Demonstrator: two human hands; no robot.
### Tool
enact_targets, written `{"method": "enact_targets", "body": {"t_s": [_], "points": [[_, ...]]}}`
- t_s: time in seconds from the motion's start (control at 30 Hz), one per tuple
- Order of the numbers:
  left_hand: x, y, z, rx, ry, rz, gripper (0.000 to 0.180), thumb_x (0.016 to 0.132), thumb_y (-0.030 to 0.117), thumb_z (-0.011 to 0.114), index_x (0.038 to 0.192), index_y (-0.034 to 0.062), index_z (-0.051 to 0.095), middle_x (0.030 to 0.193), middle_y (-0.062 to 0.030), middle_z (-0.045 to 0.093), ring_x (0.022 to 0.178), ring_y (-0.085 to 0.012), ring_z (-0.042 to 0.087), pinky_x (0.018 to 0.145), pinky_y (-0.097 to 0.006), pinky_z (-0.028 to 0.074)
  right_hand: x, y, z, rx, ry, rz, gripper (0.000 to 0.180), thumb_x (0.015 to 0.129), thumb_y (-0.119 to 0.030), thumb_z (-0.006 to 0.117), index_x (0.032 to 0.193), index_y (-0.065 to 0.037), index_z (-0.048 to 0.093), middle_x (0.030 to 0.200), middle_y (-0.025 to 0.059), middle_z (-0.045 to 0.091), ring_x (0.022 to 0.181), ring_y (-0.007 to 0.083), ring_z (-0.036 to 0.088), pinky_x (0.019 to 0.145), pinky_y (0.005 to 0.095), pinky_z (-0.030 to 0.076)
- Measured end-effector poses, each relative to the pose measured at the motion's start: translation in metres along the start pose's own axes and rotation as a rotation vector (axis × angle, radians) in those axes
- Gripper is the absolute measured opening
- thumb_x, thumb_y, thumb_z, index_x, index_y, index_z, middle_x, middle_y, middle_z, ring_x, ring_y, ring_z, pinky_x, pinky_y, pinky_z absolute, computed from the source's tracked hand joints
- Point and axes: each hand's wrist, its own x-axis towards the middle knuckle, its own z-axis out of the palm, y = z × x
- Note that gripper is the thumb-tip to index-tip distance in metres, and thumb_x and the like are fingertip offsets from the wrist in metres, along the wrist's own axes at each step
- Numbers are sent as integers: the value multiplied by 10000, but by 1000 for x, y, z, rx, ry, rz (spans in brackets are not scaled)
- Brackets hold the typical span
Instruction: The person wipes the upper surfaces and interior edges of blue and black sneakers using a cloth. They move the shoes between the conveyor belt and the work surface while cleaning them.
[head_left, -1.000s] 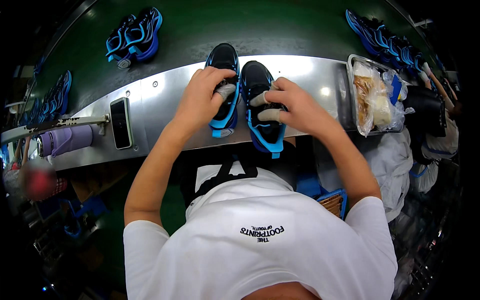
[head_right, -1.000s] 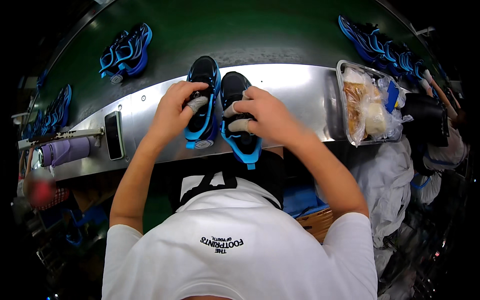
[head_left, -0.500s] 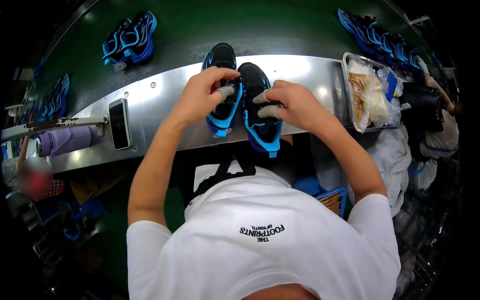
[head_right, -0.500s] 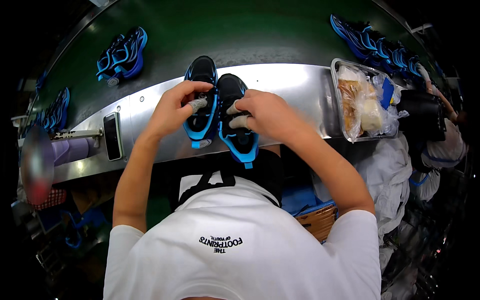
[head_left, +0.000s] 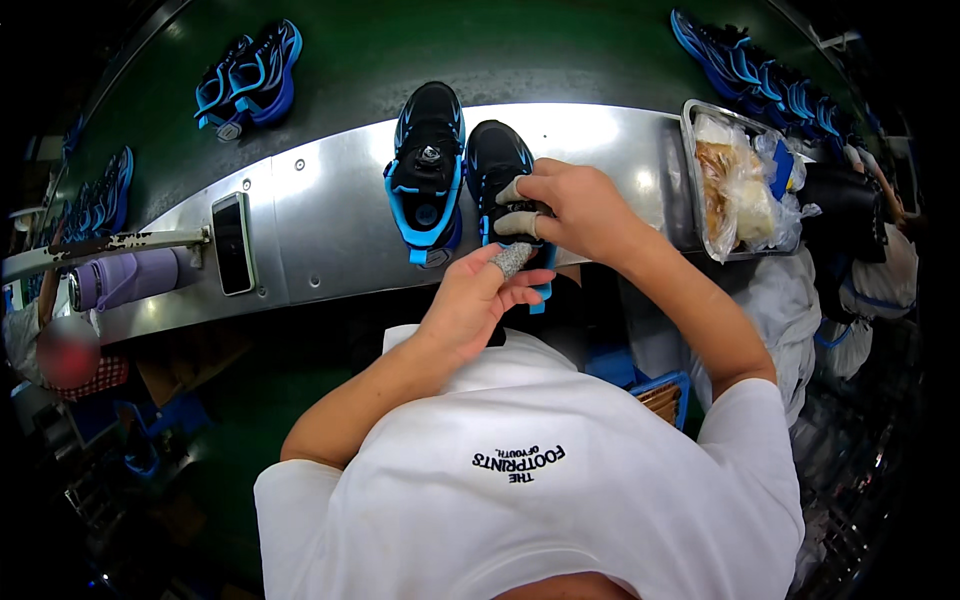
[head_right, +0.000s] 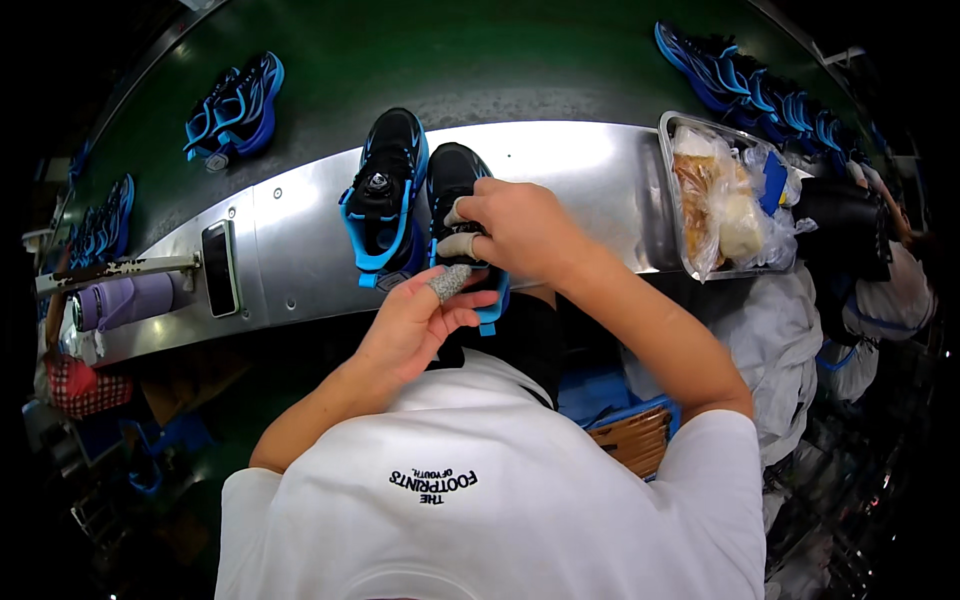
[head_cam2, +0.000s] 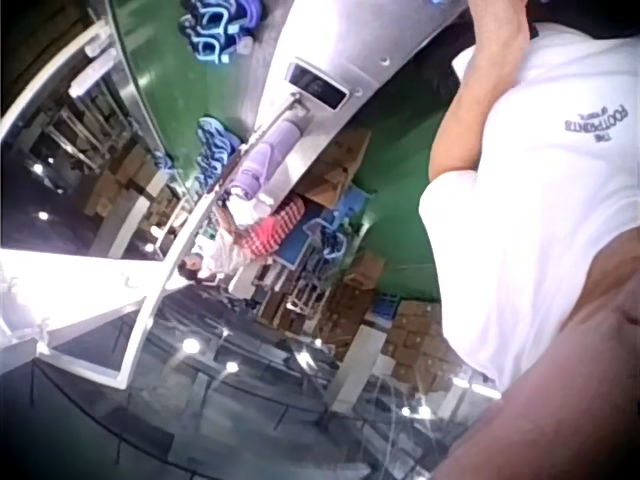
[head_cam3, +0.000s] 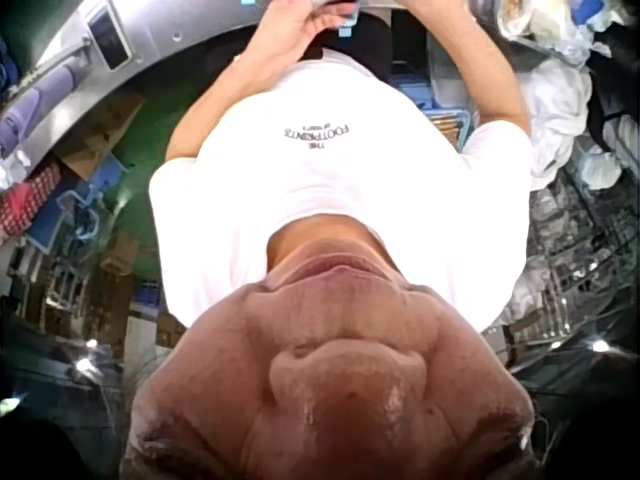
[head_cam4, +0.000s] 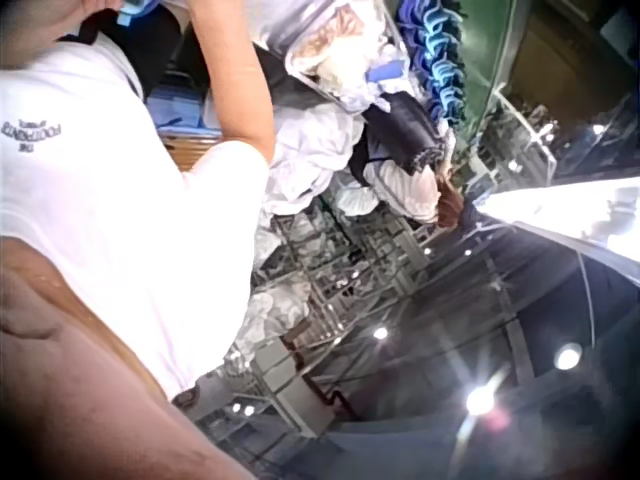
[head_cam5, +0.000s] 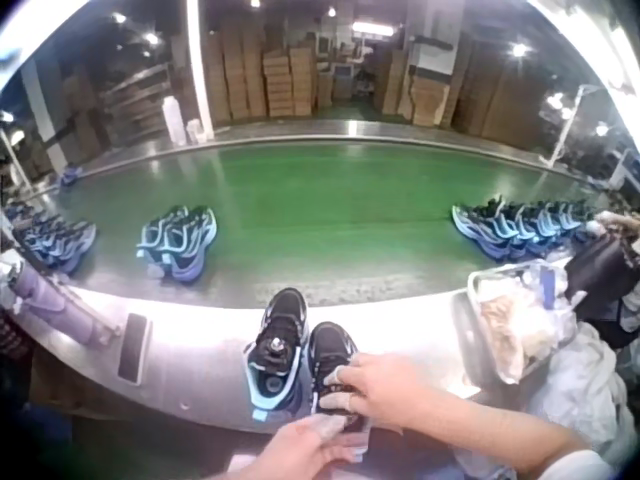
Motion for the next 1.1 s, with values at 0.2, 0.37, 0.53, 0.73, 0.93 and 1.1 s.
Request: {"method": "enact_targets", "body": {"t_s": [0.2,0.37,0.53,0.73,0.93,1.1], "points": [[-3,1,3,-142,-86,-23,349,1015,137,419,1325,-21,446,1281,-160,545,1142,-313,611,784,-326,564,6,17,-12,252,-65,-129,301,795,-213,726,1085,-129,728,842,112,563,766,257,587,705,346,482],[6,-7,8,-7,-33,-20,327,1012,118,389,1310,-4,443,1269,-152,548,1145,-316,615,720,-328,574,-3,7,4,148,36,-36,334,786,-157,725,1119,-146,722,884,91,514,806,228,555,730,325,473],[6,-6,11,58,3,-45,317,991,68,369,1290,-2,448,1242,-140,562,1120,-315,632,639,-321,576,-3,7,-7,248,62,-145,317,752,-164,752,1065,-118,728,855,113,544,809,264,584,726,346,481],[6,-4,15,70,42,-76,308,988,65,383,1277,-4,462,1237,-131,564,1114,-313,635,616,-325,573,-7,2,7,144,74,59,344,762,-134,735,1106,-125,719,902,96,505,876,237,564,734,340,477],[4,-3,17,85,62,-90,276,987,75,405,1236,-15,481,1225,-144,564,1107,-312,639,604,-327,570,-1,20,-2,354,3,-175,297,772,-150,736,1066,-110,720,879,113,542,858,266,593,737,355,487],[5,-3,16,73,66,-93,252,996,93,419,1210,-21,488,1204,-145,567,1102,-310,641,601,-325,569,-12,0,14,246,151,22,268,754,-185,740,1010,-107,722,878,110,532,873,280,567,751,375,480]]}}
